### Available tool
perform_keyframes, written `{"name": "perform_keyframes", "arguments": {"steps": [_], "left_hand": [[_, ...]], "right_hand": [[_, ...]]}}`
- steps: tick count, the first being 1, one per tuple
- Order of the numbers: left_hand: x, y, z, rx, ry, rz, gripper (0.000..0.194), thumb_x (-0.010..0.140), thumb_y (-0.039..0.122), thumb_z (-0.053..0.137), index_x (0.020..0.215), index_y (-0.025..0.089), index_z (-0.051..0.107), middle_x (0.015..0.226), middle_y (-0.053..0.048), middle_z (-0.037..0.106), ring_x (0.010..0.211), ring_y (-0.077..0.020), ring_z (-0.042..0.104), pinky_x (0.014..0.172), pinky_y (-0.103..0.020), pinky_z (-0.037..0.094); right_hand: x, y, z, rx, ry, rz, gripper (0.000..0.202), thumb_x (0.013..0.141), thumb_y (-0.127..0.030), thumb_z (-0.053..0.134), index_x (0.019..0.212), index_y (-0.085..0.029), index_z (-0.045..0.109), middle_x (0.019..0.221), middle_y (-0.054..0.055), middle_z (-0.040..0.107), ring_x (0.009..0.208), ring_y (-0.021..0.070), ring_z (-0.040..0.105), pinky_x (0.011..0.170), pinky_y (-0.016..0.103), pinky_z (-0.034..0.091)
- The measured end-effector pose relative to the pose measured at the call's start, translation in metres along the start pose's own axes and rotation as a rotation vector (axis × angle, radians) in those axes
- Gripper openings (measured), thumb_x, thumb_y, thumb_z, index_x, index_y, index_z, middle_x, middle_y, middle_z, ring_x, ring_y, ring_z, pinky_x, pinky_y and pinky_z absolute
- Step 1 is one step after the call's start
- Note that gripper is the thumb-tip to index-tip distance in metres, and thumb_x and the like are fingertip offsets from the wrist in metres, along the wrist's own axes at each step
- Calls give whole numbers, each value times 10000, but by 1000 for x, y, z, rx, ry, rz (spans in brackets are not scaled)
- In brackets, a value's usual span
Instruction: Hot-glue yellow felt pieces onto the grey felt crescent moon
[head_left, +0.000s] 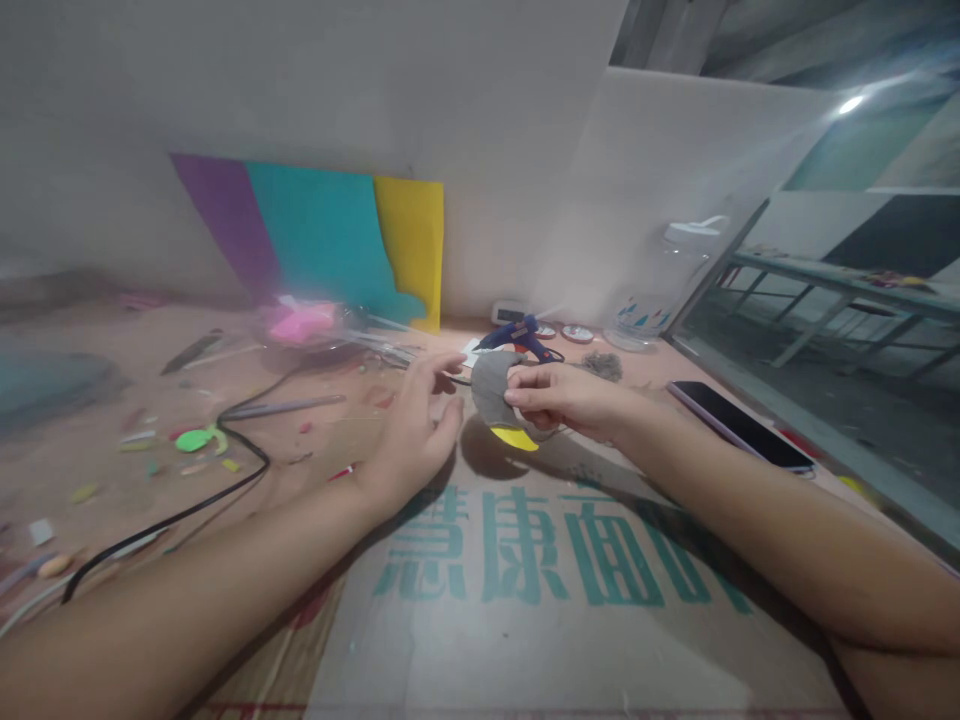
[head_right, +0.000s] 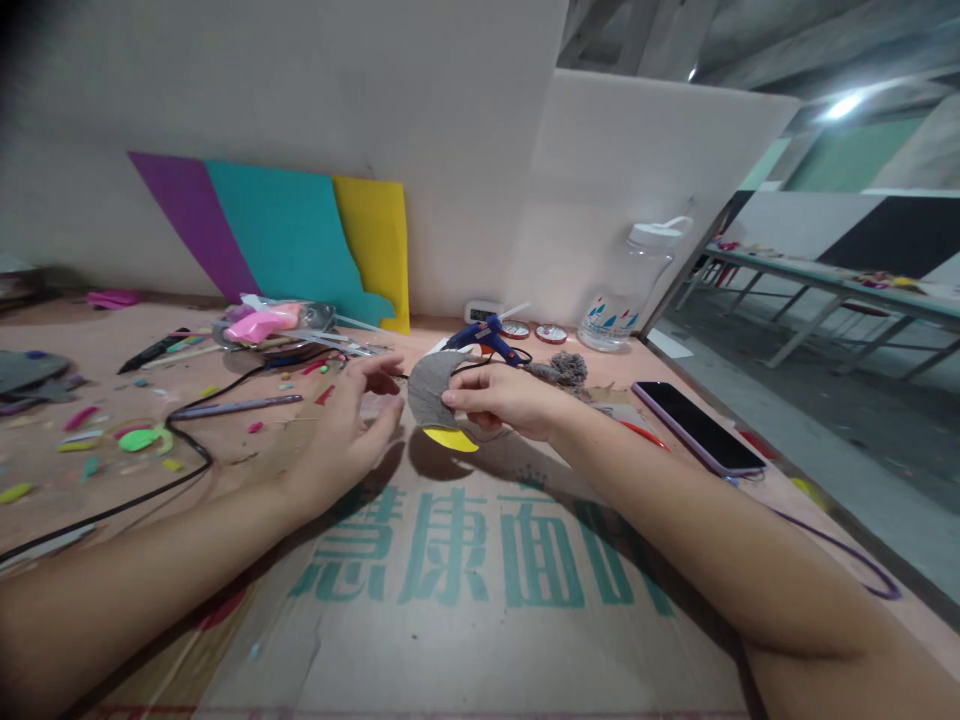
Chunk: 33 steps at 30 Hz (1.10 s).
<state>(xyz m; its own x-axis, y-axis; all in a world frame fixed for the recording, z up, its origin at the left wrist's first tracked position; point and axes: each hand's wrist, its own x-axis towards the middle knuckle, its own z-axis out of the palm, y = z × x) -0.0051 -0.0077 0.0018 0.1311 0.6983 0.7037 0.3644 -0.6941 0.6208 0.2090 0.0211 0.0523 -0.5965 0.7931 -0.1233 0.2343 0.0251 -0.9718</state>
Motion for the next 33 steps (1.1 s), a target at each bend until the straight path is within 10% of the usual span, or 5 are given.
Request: {"name": "perform_keyframes", "arguments": {"steps": [5,14,20,26,33], "left_hand": [[4,-3,2,-299,-267,-424,376,923,453,428,763,156,593,673,-4,564,627,-133,525,596,-247,423],[4,-7,5,-210,-392,-431,341,859,438,536,638,183,487,567,46,486,543,-106,447,540,-232,334],[4,-11,7,-247,-350,-450,345,874,449,536,662,178,507,584,43,503,528,-95,446,512,-219,339],[3,-7,5,-295,-338,-507,342,869,466,559,702,169,543,599,35,540,515,-82,462,484,-199,355],[5,-2,5,-352,-325,-607,272,805,430,644,792,174,553,651,26,618,521,-82,510,474,-189,378]], "right_hand": [[-2,-5,-1,-192,61,4,410,744,-532,716,699,-182,508,510,-99,349,436,51,286,444,222,177],[-4,-23,-7,-746,121,-40,436,930,-501,445,821,-154,685,756,20,618,557,94,449,539,241,346],[-17,0,-3,-636,239,-61,396,945,-461,435,895,-153,678,871,51,676,512,83,485,492,230,389],[-28,20,21,-318,324,45,351,928,-413,485,1144,-169,615,475,-66,488,357,97,458,328,187,345],[-30,36,26,-109,401,49,364,903,-406,556,1201,-198,573,685,-11,664,350,72,493,294,177,340]]}}
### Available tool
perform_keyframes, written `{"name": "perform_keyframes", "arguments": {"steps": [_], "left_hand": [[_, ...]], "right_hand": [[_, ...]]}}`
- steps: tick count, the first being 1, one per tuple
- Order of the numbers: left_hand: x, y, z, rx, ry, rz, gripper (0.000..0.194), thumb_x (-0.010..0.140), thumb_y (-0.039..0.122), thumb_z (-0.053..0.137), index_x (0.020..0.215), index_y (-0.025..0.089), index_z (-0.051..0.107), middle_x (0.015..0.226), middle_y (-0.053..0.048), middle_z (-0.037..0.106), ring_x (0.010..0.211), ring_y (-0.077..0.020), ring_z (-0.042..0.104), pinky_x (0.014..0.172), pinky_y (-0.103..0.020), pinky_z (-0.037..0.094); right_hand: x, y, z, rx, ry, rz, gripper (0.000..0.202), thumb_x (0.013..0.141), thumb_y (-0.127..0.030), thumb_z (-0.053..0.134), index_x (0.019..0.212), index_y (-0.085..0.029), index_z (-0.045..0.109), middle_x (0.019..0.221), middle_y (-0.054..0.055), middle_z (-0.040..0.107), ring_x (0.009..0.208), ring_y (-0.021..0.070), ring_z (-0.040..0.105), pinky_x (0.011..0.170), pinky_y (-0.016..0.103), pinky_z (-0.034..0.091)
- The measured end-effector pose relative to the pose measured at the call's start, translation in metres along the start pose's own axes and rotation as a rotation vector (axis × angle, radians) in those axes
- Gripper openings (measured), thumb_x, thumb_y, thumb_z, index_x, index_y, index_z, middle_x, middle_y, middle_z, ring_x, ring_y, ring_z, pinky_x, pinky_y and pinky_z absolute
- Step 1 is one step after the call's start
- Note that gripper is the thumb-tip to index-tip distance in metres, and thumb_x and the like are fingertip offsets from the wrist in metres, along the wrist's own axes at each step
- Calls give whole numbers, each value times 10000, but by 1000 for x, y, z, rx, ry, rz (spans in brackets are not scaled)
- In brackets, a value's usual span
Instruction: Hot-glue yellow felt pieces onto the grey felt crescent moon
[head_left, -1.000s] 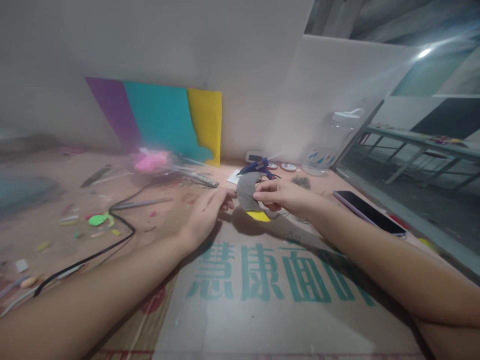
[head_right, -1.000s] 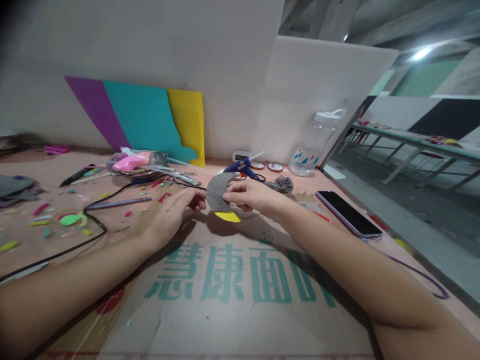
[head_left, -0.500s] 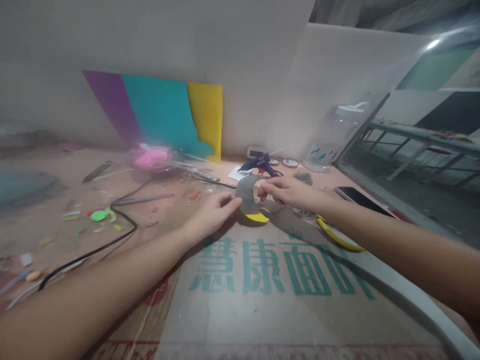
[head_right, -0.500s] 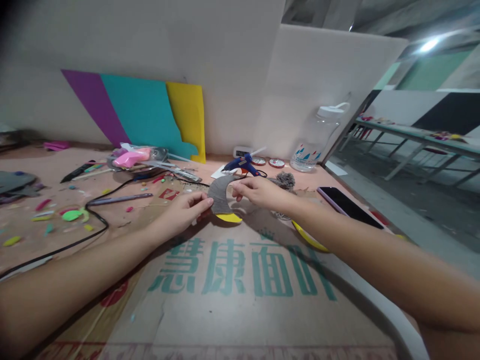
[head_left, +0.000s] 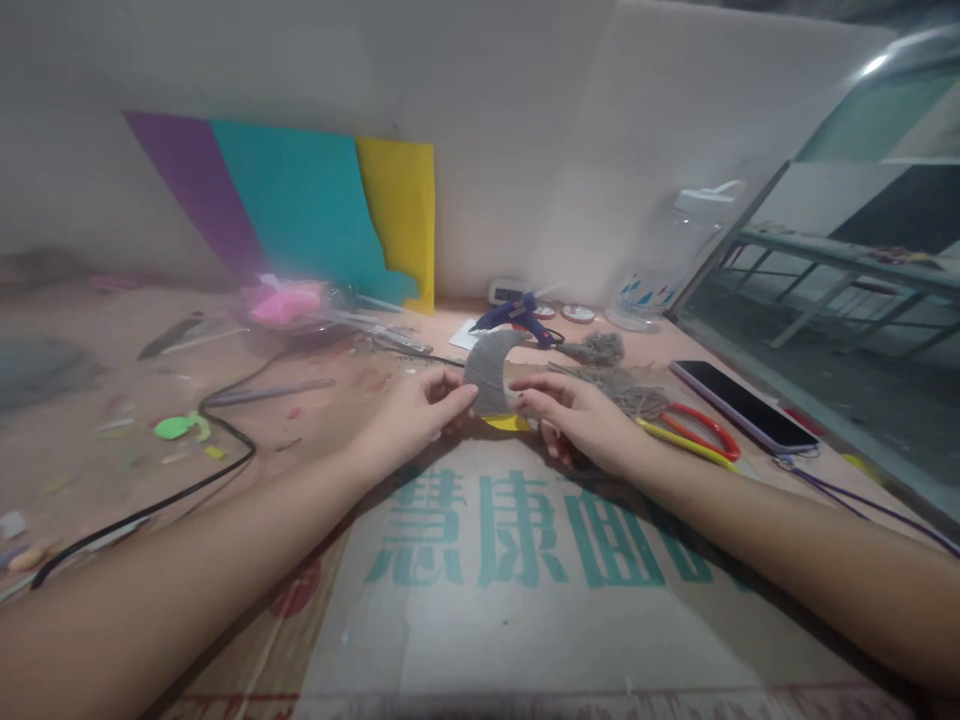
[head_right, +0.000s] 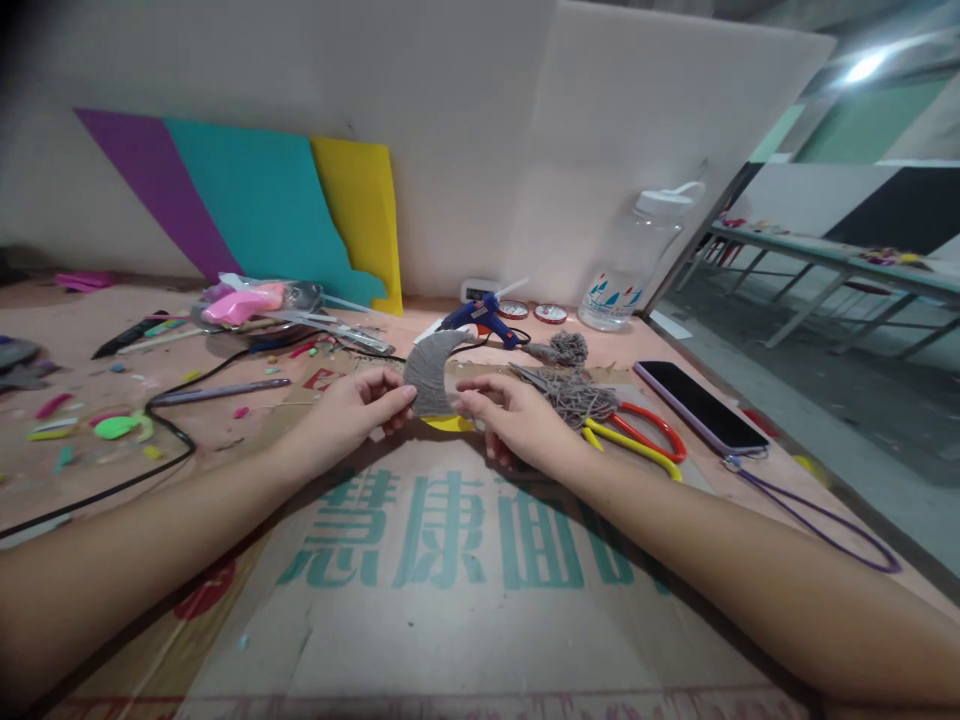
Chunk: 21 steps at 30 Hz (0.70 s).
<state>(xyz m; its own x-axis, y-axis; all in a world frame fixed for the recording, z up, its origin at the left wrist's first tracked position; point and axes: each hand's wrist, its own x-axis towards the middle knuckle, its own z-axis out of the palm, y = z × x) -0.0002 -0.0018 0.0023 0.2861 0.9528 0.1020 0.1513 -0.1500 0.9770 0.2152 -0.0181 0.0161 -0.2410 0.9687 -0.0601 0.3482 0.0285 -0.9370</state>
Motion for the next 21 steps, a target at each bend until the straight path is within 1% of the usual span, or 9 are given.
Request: {"name": "perform_keyframes", "arguments": {"steps": [2,3,4,7,10,13,17,21], "left_hand": [[0,1,0,-53,-6,-27,262,786,409,653,786,178,529,644,31,623,509,-82,516,475,-191,382],[1,1,0,-71,-11,-31,254,779,396,653,781,180,520,639,32,625,508,-82,522,480,-193,387],[1,1,0,-85,-13,-31,244,775,382,650,776,181,512,632,33,626,507,-83,527,486,-194,393],[2,1,-1,-104,-25,-24,215,773,349,634,769,181,500,620,33,627,504,-82,533,491,-194,400],[2,0,-1,-99,-36,-20,200,775,337,624,782,180,501,621,33,624,504,-82,532,479,-192,392],[2,-2,-1,-96,-41,-10,199,781,342,620,800,180,507,636,33,627,509,-82,534,478,-194,391],[2,-3,-2,-95,-48,-5,204,784,347,622,792,181,505,644,30,632,515,-84,539,488,-199,399],[1,1,-1,-88,-50,-10,205,774,341,629,771,178,505,637,23,635,518,-84,540,510,-205,418]], "right_hand": [[-1,2,1,-17,-5,-21,366,893,-415,574,1179,-187,584,498,-63,544,346,90,469,315,180,329],[-1,3,2,-28,-3,-49,358,885,-411,586,1159,-181,592,467,-76,503,356,92,461,332,184,332],[-2,3,3,-36,1,-82,342,877,-402,596,1134,-176,601,476,-76,497,376,92,460,355,192,343],[-2,3,6,-64,25,-172,298,860,-374,604,1070,-164,615,589,-46,541,467,93,492,429,212,377],[-2,2,6,-128,55,-216,299,864,-366,588,1068,-150,620,670,-19,566,560,110,525,491,226,398],[-2,3,5,-169,82,-227,309,862,-375,585,1058,-141,628,719,-2,586,605,120,533,532,237,410],[0,4,4,-168,83,-234,297,849,-372,598,1033,-143,642,774,17,622,647,131,559,584,252,433],[1,4,3,-196,76,-241,256,843,-367,606,981,-160,665,783,22,646,642,136,567,586,256,427]]}}
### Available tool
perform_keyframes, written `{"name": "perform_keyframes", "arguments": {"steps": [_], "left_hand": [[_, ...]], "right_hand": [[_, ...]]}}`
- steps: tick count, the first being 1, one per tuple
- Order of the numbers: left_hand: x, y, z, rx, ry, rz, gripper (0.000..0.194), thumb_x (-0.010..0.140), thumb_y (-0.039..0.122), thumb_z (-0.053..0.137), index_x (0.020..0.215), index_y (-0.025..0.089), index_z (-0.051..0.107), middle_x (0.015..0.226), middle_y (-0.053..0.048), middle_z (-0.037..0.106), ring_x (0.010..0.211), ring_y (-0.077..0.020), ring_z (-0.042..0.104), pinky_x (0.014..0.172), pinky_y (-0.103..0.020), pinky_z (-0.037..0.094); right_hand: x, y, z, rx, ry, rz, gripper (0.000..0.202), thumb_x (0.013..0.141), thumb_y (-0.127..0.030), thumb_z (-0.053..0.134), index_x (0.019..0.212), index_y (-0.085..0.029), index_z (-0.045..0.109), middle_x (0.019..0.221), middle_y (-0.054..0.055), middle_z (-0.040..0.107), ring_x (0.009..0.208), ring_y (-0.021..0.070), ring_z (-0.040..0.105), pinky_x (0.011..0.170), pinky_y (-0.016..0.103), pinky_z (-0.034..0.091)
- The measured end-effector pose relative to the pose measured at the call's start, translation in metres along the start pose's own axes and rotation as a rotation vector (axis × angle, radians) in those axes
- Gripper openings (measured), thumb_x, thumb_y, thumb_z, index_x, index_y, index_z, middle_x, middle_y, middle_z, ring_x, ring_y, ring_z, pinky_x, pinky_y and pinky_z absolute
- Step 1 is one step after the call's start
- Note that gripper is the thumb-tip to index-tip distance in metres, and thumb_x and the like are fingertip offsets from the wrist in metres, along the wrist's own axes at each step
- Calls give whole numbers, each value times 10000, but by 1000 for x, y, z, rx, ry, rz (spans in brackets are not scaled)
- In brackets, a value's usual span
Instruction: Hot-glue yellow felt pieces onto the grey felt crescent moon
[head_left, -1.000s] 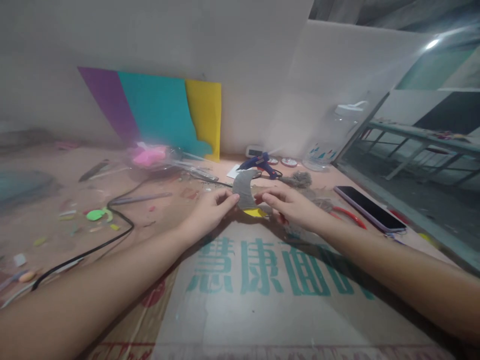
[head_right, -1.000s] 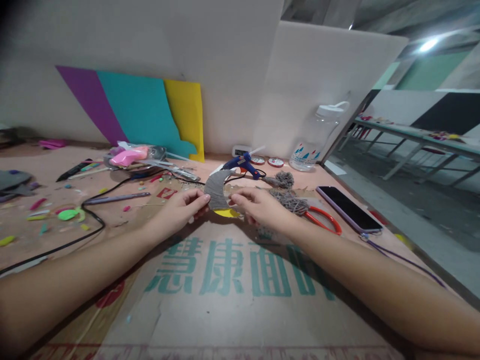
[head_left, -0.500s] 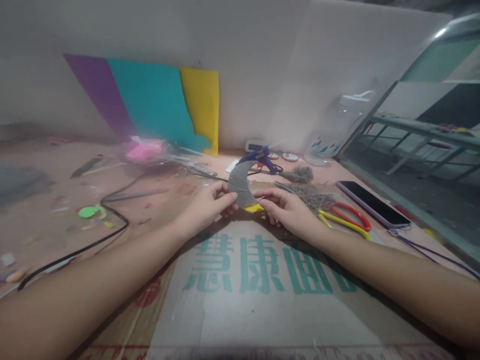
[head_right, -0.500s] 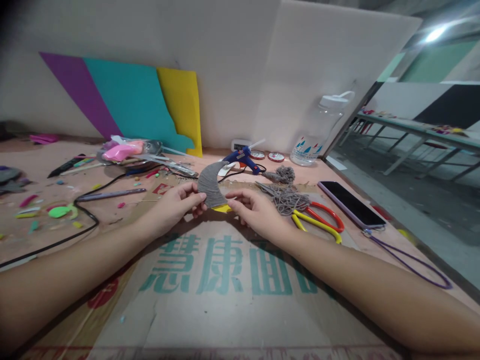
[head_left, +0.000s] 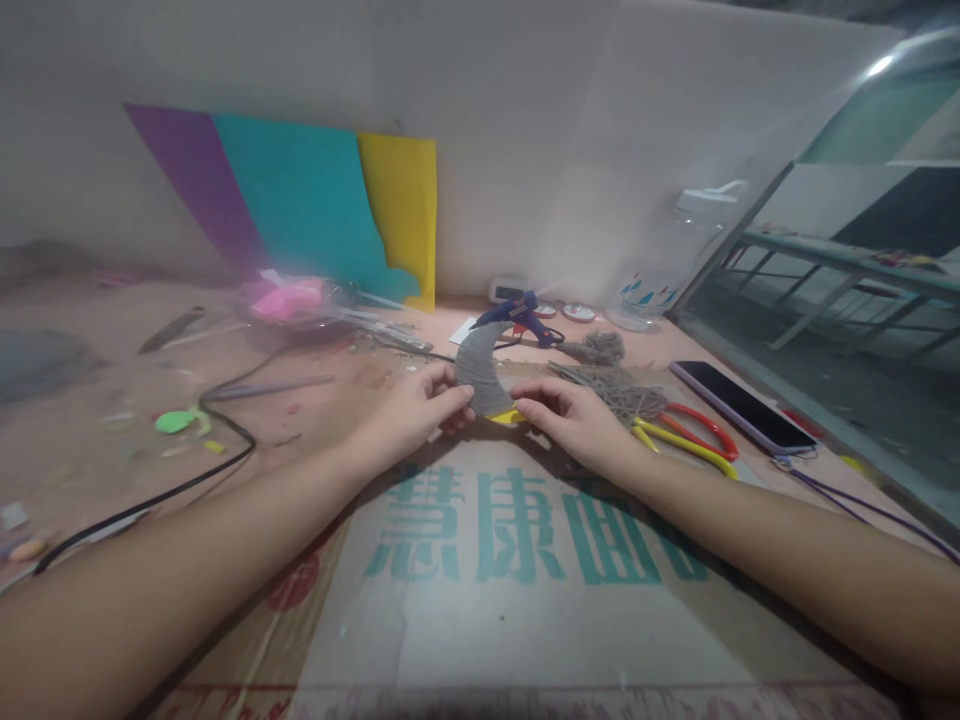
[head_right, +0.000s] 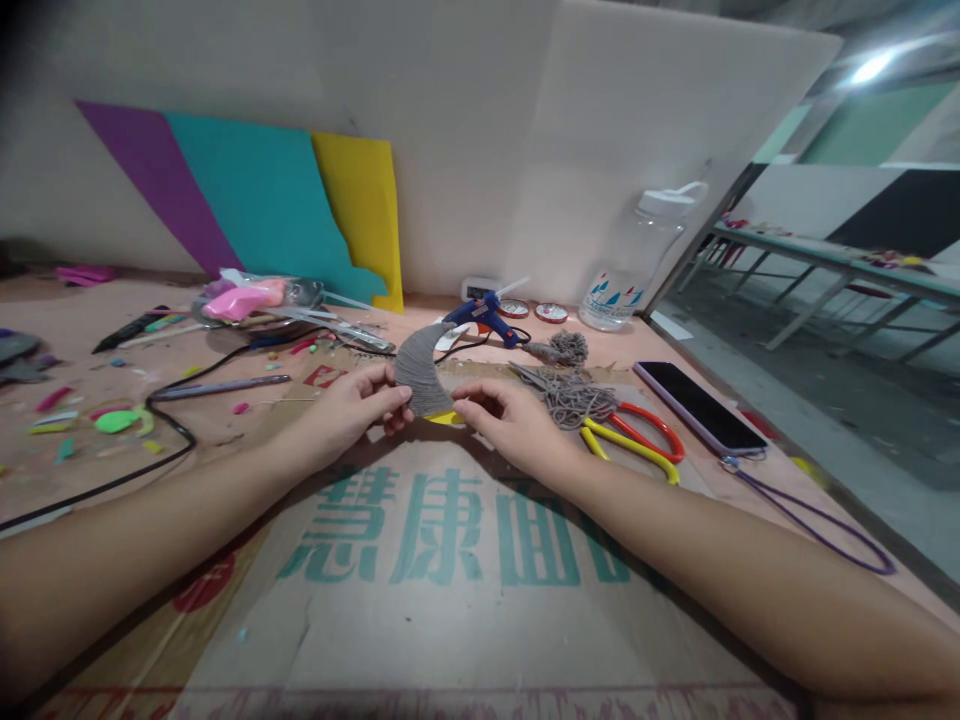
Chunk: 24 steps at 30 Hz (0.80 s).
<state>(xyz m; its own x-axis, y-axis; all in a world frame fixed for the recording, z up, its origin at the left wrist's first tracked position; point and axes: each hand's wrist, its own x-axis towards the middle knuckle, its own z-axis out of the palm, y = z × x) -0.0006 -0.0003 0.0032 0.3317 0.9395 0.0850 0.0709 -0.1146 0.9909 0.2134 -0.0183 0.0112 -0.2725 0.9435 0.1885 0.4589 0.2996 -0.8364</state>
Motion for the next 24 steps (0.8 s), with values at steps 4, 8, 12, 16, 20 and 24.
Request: {"name": "perform_keyframes", "arguments": {"steps": [4,8,12,16,20,24], "left_hand": [[0,1,1,1,-23,-8,220,768,355,637,754,182,501,625,22,630,510,-88,536,493,-203,402],[0,-2,1,-8,-40,14,230,765,365,644,748,182,506,624,24,627,511,-90,537,503,-208,412],[1,-3,0,-41,-51,8,219,761,352,643,748,174,515,626,23,619,512,-87,531,512,-210,417],[1,-1,0,-79,-46,-6,186,759,323,629,756,165,531,624,25,609,508,-79,520,525,-211,423],[0,0,0,-57,-47,-17,184,760,322,631,751,165,535,628,21,611,524,-84,532,528,-208,417],[0,1,-1,-5,-87,-20,205,769,353,633,751,167,549,630,12,623,530,-93,532,500,-204,388]], "right_hand": [[0,2,1,39,-29,-10,270,869,-409,569,950,-172,670,746,9,628,598,129,532,542,249,403],[0,3,2,78,-26,3,272,868,-428,570,943,-181,654,736,0,608,570,122,508,528,248,403],[-1,0,1,34,5,16,271,874,-425,560,940,-176,644,717,2,592,577,127,505,530,248,392],[-1,-1,-1,-3,27,8,254,871,-395,561,932,-169,658,723,6,607,593,132,513,553,254,400],[0,-2,-2,-39,29,-9,227,857,-364,579,911,-169,681,808,32,671,691,159,581,636,274,445],[1,-2,-2,-67,16,-61,217,842,-357,593,893,-180,707,899,55,705,824,196,624,755,309,469]]}}
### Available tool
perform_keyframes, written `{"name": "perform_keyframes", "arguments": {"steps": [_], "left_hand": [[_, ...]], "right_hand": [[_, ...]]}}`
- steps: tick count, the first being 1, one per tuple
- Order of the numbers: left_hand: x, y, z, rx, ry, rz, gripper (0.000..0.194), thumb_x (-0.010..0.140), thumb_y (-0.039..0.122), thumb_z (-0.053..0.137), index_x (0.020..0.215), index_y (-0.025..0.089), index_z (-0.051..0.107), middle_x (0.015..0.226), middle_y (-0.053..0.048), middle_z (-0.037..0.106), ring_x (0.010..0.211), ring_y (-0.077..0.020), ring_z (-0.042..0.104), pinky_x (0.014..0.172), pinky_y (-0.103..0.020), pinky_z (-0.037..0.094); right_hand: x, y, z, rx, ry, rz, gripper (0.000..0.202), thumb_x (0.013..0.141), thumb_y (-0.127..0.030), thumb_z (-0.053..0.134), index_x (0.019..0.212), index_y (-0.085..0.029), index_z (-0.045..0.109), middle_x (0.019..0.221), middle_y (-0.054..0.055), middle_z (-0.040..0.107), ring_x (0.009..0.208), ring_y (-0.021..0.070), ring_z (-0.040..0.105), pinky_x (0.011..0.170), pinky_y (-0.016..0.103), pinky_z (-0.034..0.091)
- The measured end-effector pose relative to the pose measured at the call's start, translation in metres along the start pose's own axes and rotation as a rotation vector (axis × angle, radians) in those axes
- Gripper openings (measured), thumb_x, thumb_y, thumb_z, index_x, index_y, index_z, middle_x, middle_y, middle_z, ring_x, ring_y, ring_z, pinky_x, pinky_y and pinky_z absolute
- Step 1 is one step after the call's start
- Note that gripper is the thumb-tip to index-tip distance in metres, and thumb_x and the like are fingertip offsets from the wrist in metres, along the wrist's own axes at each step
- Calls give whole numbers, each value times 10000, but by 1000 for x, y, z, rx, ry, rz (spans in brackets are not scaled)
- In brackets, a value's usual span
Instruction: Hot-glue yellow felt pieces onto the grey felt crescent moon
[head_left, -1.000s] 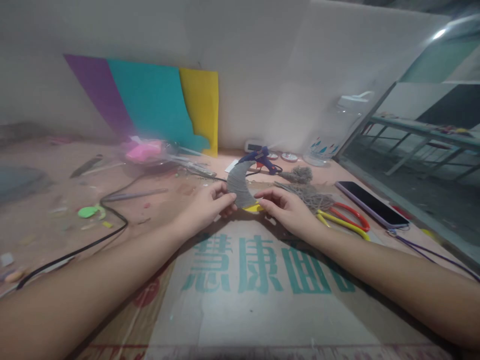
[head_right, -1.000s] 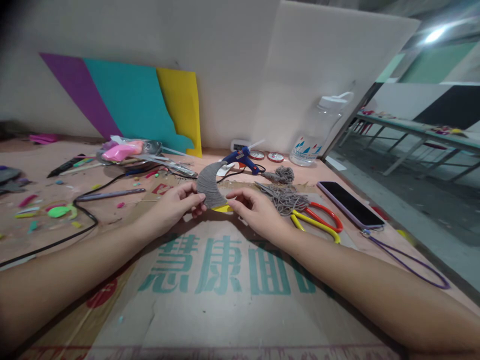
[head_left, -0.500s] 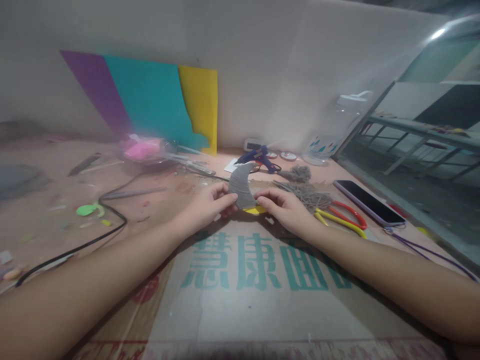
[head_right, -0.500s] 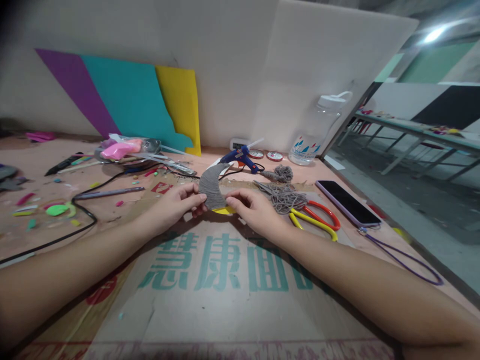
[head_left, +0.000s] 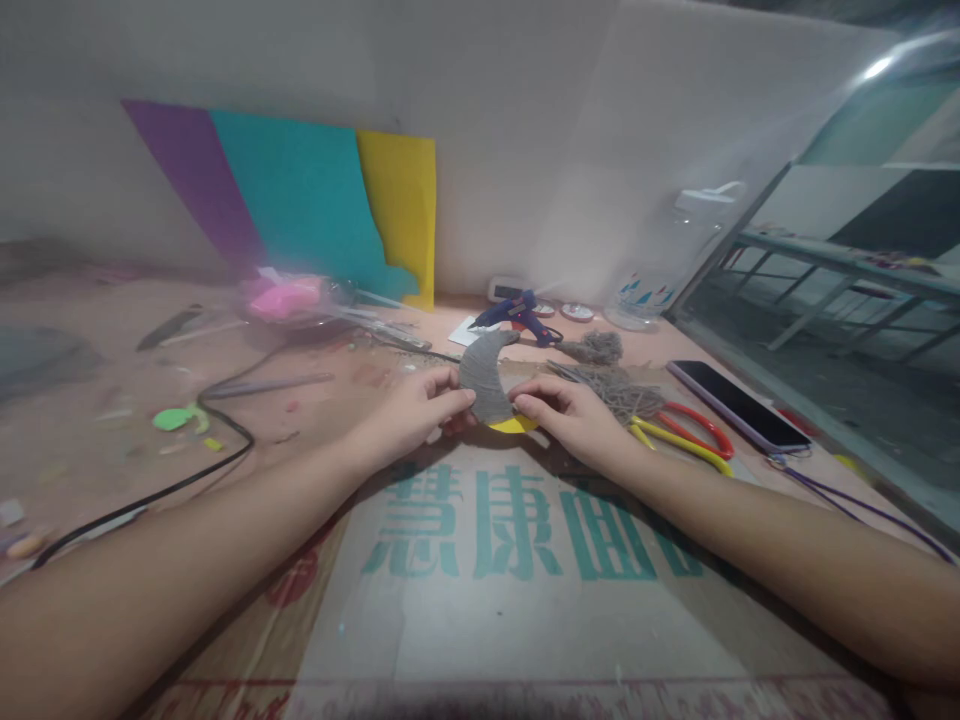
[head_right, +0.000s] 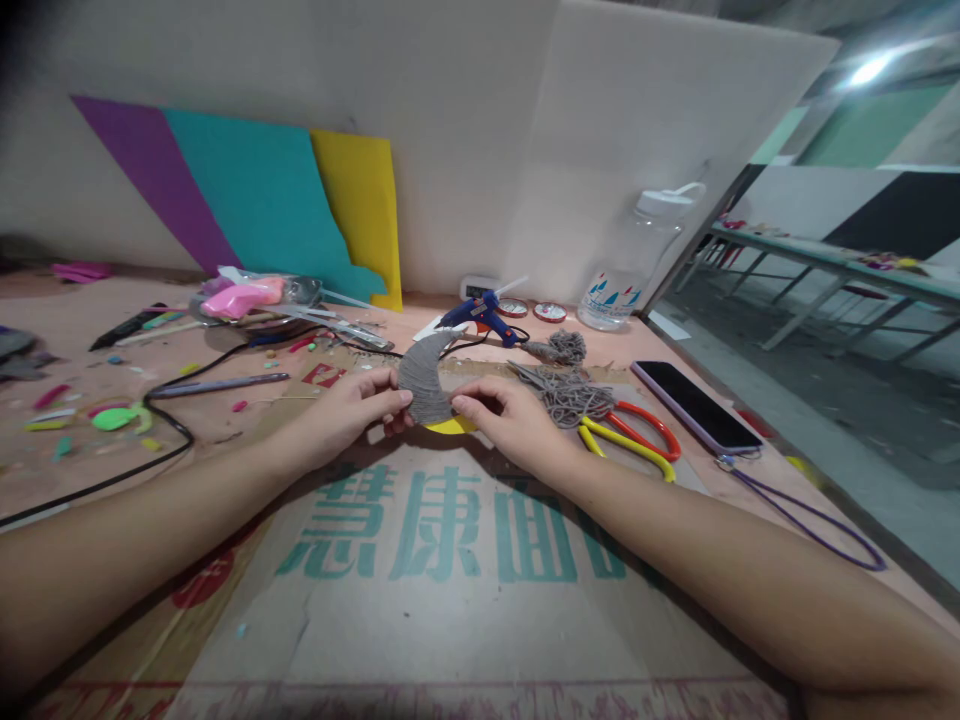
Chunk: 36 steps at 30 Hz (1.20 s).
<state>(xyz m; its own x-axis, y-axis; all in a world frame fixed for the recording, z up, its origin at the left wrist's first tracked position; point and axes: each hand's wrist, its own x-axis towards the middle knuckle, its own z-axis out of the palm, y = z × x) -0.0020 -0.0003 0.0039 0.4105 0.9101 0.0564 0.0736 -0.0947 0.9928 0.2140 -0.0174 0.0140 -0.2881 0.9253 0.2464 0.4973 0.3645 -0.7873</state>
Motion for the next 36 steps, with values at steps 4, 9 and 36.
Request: {"name": "perform_keyframes", "arguments": {"steps": [4,9,36], "left_hand": [[1,-5,0,66,-56,17,238,797,384,619,736,164,555,648,-2,629,530,-94,523,491,-206,385],[-1,-10,5,7,-3,141,426,808,353,668,1153,209,463,859,-6,653,632,-108,592,578,-231,475],[-9,-6,10,438,91,396,305,813,207,641,1114,190,592,1032,-36,656,843,-145,654,834,-309,519]], "right_hand": [[2,0,0,-42,-35,-23,189,802,-361,632,802,-193,718,818,38,680,767,181,602,723,298,455],[0,0,0,48,-49,89,245,799,-416,636,736,-181,666,674,3,595,613,141,530,572,262,414],[0,5,-8,140,-121,131,390,778,-505,647,897,-138,698,633,-9,570,503,103,451,470,235,335]]}}
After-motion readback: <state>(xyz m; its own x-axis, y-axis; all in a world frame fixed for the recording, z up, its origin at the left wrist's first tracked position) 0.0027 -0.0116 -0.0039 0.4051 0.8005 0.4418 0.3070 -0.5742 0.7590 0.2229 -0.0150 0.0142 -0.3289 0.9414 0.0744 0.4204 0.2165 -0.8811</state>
